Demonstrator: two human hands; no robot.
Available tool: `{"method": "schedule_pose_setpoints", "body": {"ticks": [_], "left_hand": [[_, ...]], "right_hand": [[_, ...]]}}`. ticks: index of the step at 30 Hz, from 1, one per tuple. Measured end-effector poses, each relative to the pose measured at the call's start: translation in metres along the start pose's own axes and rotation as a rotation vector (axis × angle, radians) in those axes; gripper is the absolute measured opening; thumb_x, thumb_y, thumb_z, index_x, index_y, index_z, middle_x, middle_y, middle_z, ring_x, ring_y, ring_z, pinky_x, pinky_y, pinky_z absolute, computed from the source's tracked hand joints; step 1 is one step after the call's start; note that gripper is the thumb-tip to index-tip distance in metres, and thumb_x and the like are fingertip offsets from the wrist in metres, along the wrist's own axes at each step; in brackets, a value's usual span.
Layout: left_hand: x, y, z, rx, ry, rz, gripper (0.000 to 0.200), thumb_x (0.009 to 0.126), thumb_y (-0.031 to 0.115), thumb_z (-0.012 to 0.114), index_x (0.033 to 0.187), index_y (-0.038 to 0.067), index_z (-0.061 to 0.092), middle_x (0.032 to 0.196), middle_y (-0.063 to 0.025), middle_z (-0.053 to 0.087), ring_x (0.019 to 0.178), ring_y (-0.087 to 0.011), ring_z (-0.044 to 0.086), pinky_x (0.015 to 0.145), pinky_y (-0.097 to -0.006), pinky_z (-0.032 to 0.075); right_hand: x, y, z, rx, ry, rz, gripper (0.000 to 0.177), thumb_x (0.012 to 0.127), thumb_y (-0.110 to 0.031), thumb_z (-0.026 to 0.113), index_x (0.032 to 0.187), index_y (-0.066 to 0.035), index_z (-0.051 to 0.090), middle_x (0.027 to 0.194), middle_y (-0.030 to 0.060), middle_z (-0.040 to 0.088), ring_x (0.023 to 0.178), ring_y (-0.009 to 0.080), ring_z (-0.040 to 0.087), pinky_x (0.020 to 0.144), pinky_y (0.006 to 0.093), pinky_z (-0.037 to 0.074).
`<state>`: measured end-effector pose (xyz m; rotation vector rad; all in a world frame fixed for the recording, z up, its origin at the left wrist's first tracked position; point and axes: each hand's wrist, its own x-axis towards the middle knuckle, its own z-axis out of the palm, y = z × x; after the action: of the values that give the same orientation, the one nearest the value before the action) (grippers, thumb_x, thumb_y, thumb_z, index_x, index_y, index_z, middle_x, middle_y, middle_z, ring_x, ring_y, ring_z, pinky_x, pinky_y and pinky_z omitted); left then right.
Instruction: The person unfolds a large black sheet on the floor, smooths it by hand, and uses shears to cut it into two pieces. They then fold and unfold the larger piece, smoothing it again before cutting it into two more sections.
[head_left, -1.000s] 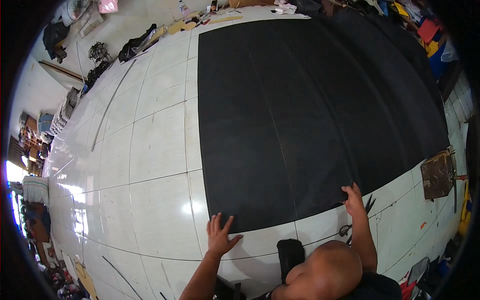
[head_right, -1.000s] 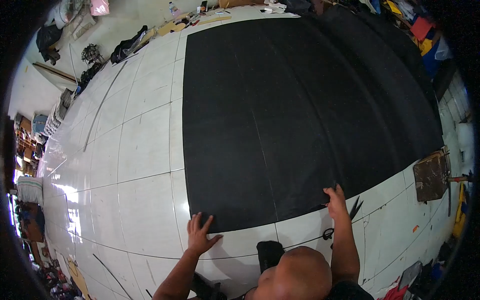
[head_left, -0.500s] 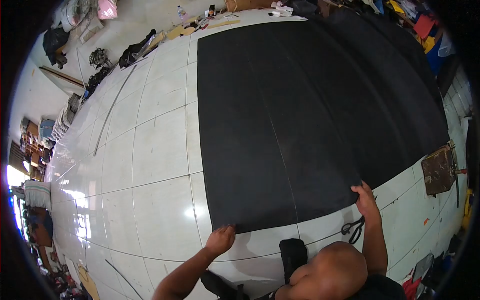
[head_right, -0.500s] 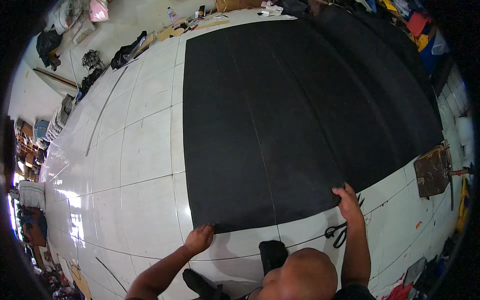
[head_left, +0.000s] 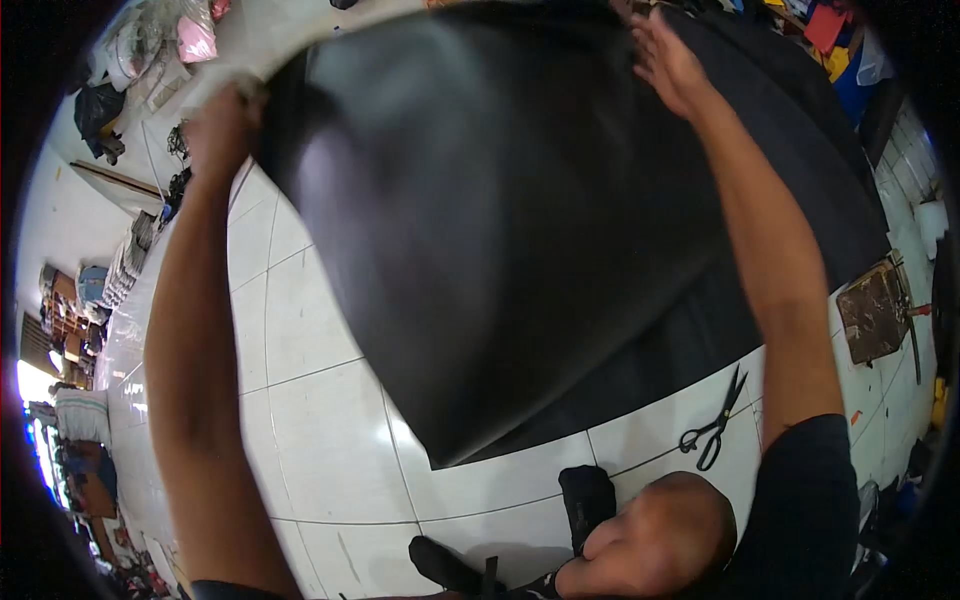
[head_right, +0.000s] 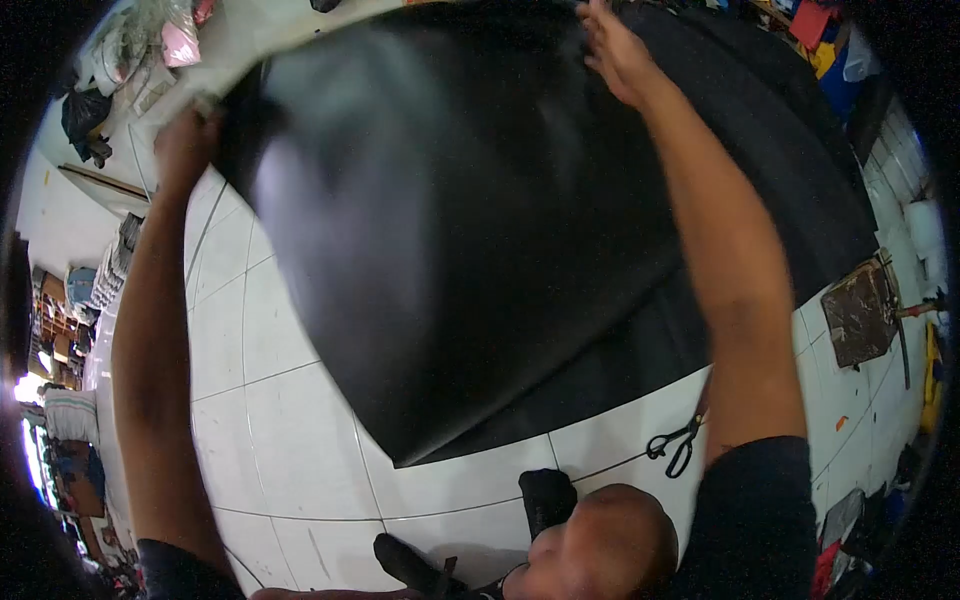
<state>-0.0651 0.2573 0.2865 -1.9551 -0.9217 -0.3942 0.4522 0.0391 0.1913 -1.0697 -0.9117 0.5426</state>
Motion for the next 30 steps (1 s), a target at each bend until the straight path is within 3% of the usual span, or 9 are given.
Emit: {"method": "schedule_pose_setpoints", "body": {"ticks": [1, 3, 5, 10, 11, 14, 20, 27, 30], "left_hand": [[0.009, 0.018, -0.061, -0.421, -0.015, -0.444, 0.101, 0.095, 0.070, 0.031, 0.146, -0.016, 0.022, 0.156, -0.0347, 0.018, 0.148, -0.0452, 0.011, 0.114, -0.0653, 0.016], [-0.025, 0.049, -0.063, -0.453, -0.017, -0.410, 0.083, 0.093, 0.059, 0.045, 0.135, -0.012, 0.036, 0.143, -0.0318, 0.034, 0.135, -0.0415, 0.030, 0.106, -0.0574, 0.029], [-0.075, 0.088, -0.034, -0.493, -0.025, -0.360, 0.065, 0.092, 0.048, 0.060, 0.124, -0.008, 0.050, 0.131, -0.0290, 0.050, 0.122, -0.0378, 0.049, 0.098, -0.0495, 0.042], [-0.353, 0.250, -0.002, -1.277, -0.649, -0.721, 0.064, 0.097, 0.054, 0.051, 0.113, -0.006, 0.065, 0.091, -0.0232, 0.070, 0.094, -0.0351, 0.067, 0.087, -0.0400, 0.051], [-0.380, 0.267, -0.031, -1.285, -1.189, -0.690, 0.073, 0.096, 0.061, 0.047, 0.121, -0.007, 0.061, 0.100, -0.0260, 0.068, 0.096, -0.0360, 0.065, 0.093, -0.0413, 0.049], [-0.432, 0.318, -0.098, -1.336, -1.354, -0.923, 0.080, 0.091, 0.064, 0.054, 0.132, -0.005, 0.051, 0.127, -0.0306, 0.052, 0.123, -0.0406, 0.047, 0.107, -0.0470, 0.037], [-0.437, 0.333, -0.104, -0.791, -1.235, -1.020, 0.095, 0.076, 0.057, 0.077, 0.139, -0.004, 0.040, 0.130, -0.0260, 0.042, 0.124, -0.0445, 0.044, 0.107, -0.0498, 0.037], [-0.443, 0.330, -0.099, -1.028, -1.216, -0.873, 0.077, 0.078, 0.052, 0.076, 0.125, -0.001, 0.048, 0.118, -0.0252, 0.061, 0.112, -0.0417, 0.059, 0.094, -0.0472, 0.047], [-0.443, 0.327, -0.098, -1.151, -1.153, -0.793, 0.068, 0.081, 0.042, 0.078, 0.120, -0.006, 0.049, 0.119, -0.0285, 0.063, 0.113, -0.0413, 0.061, 0.093, -0.0463, 0.048]], "right_hand": [[-0.001, -0.006, 0.004, -0.020, -0.011, -0.033, 0.073, 0.096, -0.059, 0.046, 0.144, -0.005, 0.037, 0.144, 0.0170, 0.044, 0.134, 0.0262, 0.041, 0.108, 0.0350, 0.032], [-0.014, -0.016, 0.034, -0.043, -0.054, -0.087, 0.108, 0.086, -0.078, 0.047, 0.157, -0.006, 0.007, 0.162, 0.0208, 0.016, 0.150, 0.0364, 0.016, 0.120, 0.0496, 0.013], [-0.050, 0.011, 0.014, -0.292, -0.107, -0.122, 0.056, 0.102, -0.042, 0.051, 0.143, -0.004, 0.046, 0.140, 0.0157, 0.053, 0.130, 0.0250, 0.051, 0.106, 0.0331, 0.040], [-0.196, 0.114, -0.125, -0.589, 0.359, 0.013, 0.062, 0.094, -0.037, 0.067, 0.139, 0.001, 0.048, 0.136, 0.0223, 0.055, 0.125, 0.0310, 0.055, 0.105, 0.0385, 0.042], [-0.226, 0.141, -0.164, -0.752, 0.478, 0.098, 0.067, 0.094, -0.042, 0.065, 0.139, 0.005, 0.047, 0.138, 0.0237, 0.053, 0.127, 0.0326, 0.053, 0.107, 0.0393, 0.040], [-0.312, 0.163, -0.206, -1.222, 0.414, 0.511, 0.084, 0.089, -0.058, 0.064, 0.143, 0.003, 0.043, 0.142, 0.0264, 0.046, 0.135, 0.0372, 0.043, 0.112, 0.0452, 0.034], [-0.339, 0.174, -0.191, -1.407, 0.259, 0.693, 0.089, 0.085, -0.065, 0.062, 0.141, 0.002, 0.045, 0.141, 0.0234, 0.049, 0.130, 0.0413, 0.047, 0.107, 0.0497, 0.039], [-0.349, 0.135, -0.193, -0.968, 0.306, 1.102, 0.090, 0.073, -0.067, 0.074, 0.122, 0.006, 0.053, 0.110, 0.0253, 0.065, 0.100, 0.0412, 0.065, 0.087, 0.0503, 0.050], [-0.384, 0.144, -0.200, -1.235, 0.265, 0.949, 0.094, 0.068, -0.066, 0.078, 0.126, 0.001, 0.049, 0.119, 0.0256, 0.057, 0.107, 0.0415, 0.061, 0.088, 0.0535, 0.050]]}}
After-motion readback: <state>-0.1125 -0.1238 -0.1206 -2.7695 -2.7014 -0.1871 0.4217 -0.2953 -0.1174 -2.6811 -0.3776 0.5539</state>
